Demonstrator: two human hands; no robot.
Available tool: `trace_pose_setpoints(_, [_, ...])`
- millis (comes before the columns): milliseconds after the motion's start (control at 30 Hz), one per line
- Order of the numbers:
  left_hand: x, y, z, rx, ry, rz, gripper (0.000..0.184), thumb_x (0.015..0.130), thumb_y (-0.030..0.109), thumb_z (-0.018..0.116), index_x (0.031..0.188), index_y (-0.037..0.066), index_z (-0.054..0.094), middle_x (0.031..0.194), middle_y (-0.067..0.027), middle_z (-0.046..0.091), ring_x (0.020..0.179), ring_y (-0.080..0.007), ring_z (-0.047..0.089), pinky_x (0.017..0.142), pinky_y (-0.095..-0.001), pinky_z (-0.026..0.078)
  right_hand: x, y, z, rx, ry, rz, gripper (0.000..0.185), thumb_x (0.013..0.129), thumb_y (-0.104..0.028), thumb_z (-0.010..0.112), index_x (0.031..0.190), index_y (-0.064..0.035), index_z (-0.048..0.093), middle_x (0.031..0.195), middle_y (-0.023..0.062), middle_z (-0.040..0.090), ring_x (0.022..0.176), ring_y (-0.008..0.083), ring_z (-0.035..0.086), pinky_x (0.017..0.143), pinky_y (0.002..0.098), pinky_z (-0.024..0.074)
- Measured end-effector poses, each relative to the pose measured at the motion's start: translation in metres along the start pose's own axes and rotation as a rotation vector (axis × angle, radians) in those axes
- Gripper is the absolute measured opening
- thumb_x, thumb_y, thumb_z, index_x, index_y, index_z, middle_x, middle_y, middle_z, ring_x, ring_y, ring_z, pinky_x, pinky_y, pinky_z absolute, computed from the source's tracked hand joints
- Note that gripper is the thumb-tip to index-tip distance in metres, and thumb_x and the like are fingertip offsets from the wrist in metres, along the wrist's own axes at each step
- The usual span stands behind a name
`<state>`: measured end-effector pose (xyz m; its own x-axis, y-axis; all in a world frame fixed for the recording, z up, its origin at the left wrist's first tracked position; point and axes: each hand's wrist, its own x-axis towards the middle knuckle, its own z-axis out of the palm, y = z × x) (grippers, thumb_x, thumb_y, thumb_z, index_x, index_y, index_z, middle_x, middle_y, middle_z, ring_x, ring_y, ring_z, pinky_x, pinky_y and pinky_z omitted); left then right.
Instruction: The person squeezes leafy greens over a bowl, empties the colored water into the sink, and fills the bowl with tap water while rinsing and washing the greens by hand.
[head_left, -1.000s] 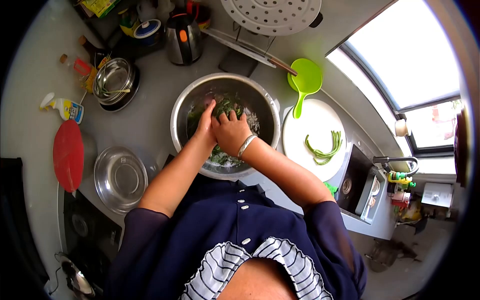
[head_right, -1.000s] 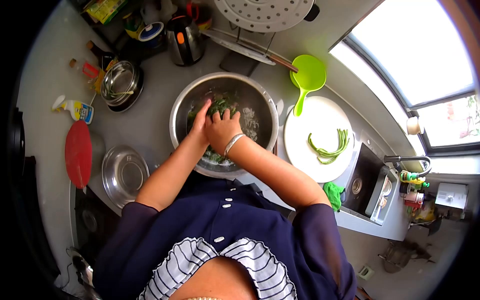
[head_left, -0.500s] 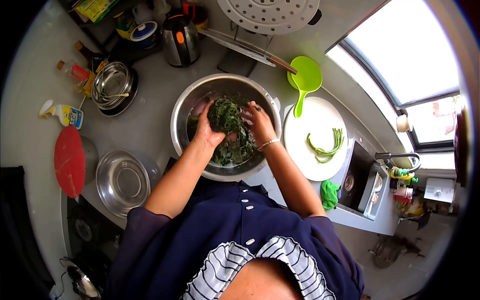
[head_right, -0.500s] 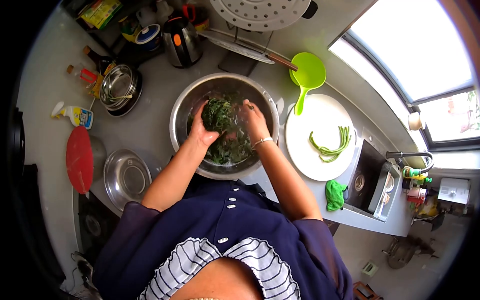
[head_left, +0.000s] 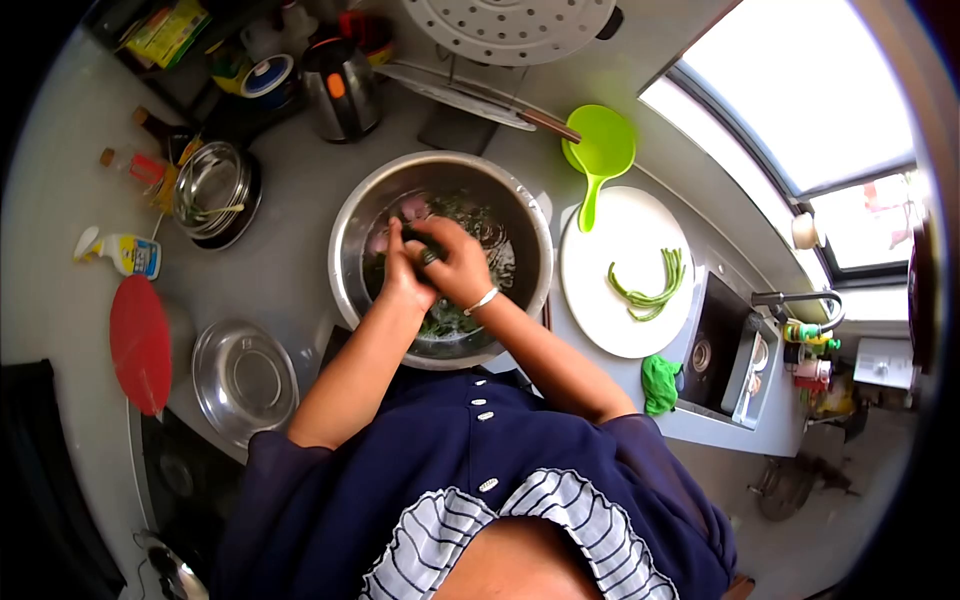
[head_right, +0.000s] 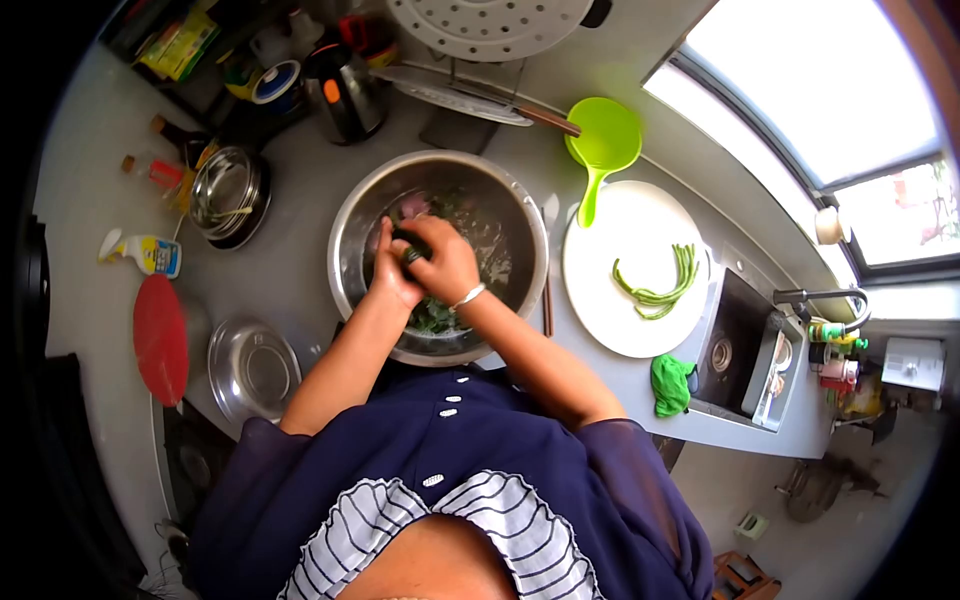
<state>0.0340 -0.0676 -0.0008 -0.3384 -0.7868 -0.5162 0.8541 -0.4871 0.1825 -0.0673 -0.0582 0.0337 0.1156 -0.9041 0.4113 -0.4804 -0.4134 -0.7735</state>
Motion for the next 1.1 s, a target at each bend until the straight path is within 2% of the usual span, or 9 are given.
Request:
trace_pose_setpoints(133, [0.024, -0.008, -0.027, -0.01, -0.099, 0.029, 0.046, 0.095, 0.049, 0.038, 0.117, 0.012, 0.054, 0.124, -0.0118, 0.053, 0.118, -0.0253, 0.051, 0.101, -0.0435, 0.04, 0.001, 0.004, 0.001, -0.095, -0.052, -0.027, 0.032, 0.068, -0.008, 0.063, 0.1, -0.0089, 0.067, 0.102, 0.0132, 0.064, 0.103, 0.0294, 0.058, 0.104, 0.0467, 0.0356])
trace_pose_setpoints(333, [0.077, -0.021, -0.085, 0.078, 0.094, 0.144, 0.04, 0.099, 0.041, 0.034, 0.115, 0.01, 0.054, 0.117, -0.009, 0.057, 0.108, -0.0237, 0.056, 0.093, -0.0396, 0.048, -0.001, 0.01, 0.003, -0.052, -0.042, 0.055, 0.038, 0.059, 0.0, 0.062, 0.097, -0.0049, 0.066, 0.102, 0.0144, 0.061, 0.102, 0.0341, 0.055, 0.088, 0.041, 0.0462])
trace_pose_setpoints(367, [0.073, -0.02, -0.089, -0.11, -0.109, 0.007, 0.038, 0.099, 0.039, 0.035, 0.115, 0.01, 0.054, 0.116, -0.0088, 0.057, 0.107, -0.0234, 0.057, 0.091, -0.0387, 0.049, -0.003, 0.013, 0.005, -0.048, -0.024, 0.022, 0.038, 0.059, 0.0, 0.063, 0.097, -0.0048, 0.065, 0.103, 0.0146, 0.061, 0.102, 0.0343, 0.055, 0.087, 0.0416, 0.0462])
trace_pose_setpoints(467, [0.047, -0.015, -0.056, 0.108, 0.09, 0.01, 0.037, 0.1, 0.038, 0.035, 0.114, 0.01, 0.054, 0.113, -0.0092, 0.057, 0.102, -0.0235, 0.059, 0.084, -0.0386, 0.052, -0.008, 0.018, 0.007, -0.081, -0.031, 0.024, 0.04, 0.061, 0.001, 0.063, 0.1, -0.0052, 0.064, 0.105, 0.0147, 0.06, 0.103, 0.0354, 0.055, 0.086, 0.041, 0.047])
trace_pose_setpoints(500, [0.022, -0.021, -0.015, 0.169, 0.361, 0.116, 0.035, 0.101, 0.036, 0.034, 0.111, 0.009, 0.053, 0.111, -0.0091, 0.057, 0.099, -0.0232, 0.059, 0.08, -0.0385, 0.053, -0.011, 0.019, 0.01, -0.062, -0.055, 0.023, 0.04, 0.061, 0.001, 0.063, 0.1, -0.0052, 0.064, 0.105, 0.0147, 0.06, 0.103, 0.0354, 0.055, 0.086, 0.041, 0.047])
trace_pose_setpoints(833, [0.015, -0.027, -0.008, 0.289, 0.366, 0.077, 0.035, 0.102, 0.032, 0.027, 0.111, 0.009, 0.052, 0.111, -0.0102, 0.059, 0.105, -0.0223, 0.058, 0.089, -0.0394, 0.05, -0.019, 0.021, 0.011, -0.131, -0.008, 0.04, 0.038, 0.066, 0.003, 0.057, 0.104, -0.0022, 0.056, 0.107, 0.0179, 0.055, 0.103, 0.0384, 0.051, 0.087, 0.0425, 0.0444])
trace_pose_setpoints(1000, [0.011, -0.019, -0.001, 0.291, 0.424, 0.034, 0.041, 0.1, 0.041, 0.033, 0.118, 0.009, 0.051, 0.117, -0.011, 0.058, 0.112, -0.0233, 0.053, 0.096, -0.0407, 0.044, -0.017, 0.03, 0.014, -0.036, -0.014, 0.08, 0.023, 0.083, -0.006, 0.055, 0.106, -0.0021, 0.055, 0.103, 0.018, 0.056, 0.098, 0.0339, 0.056, 0.083, 0.0402, 0.0451])
trace_pose_setpoints(1033, [0.01, -0.012, 0.001, 0.217, 0.272, 0.049, 0.045, 0.098, 0.045, 0.036, 0.121, 0.008, 0.05, 0.12, -0.0113, 0.057, 0.114, -0.0233, 0.052, 0.099, -0.0396, 0.04, -0.016, 0.036, 0.014, -0.041, -0.009, 0.076, 0.023, 0.083, -0.006, 0.055, 0.106, -0.0021, 0.055, 0.103, 0.018, 0.056, 0.098, 0.0339, 0.056, 0.083, 0.0402, 0.0451])
trace_pose_setpoints(1100, [0.015, -0.009, 0.0, 0.156, 0.106, 0.057, 0.059, 0.093, 0.055, 0.044, 0.13, 0.009, 0.045, 0.124, -0.0106, 0.055, 0.116, -0.0244, 0.05, 0.103, -0.0405, 0.034, -0.009, 0.052, 0.011, 0.375, -0.026, 0.572, 0.021, 0.089, -0.009, 0.051, 0.109, -0.0019, 0.054, 0.098, 0.0149, 0.06, 0.088, 0.0257, 0.061, 0.077, 0.0371, 0.0467])
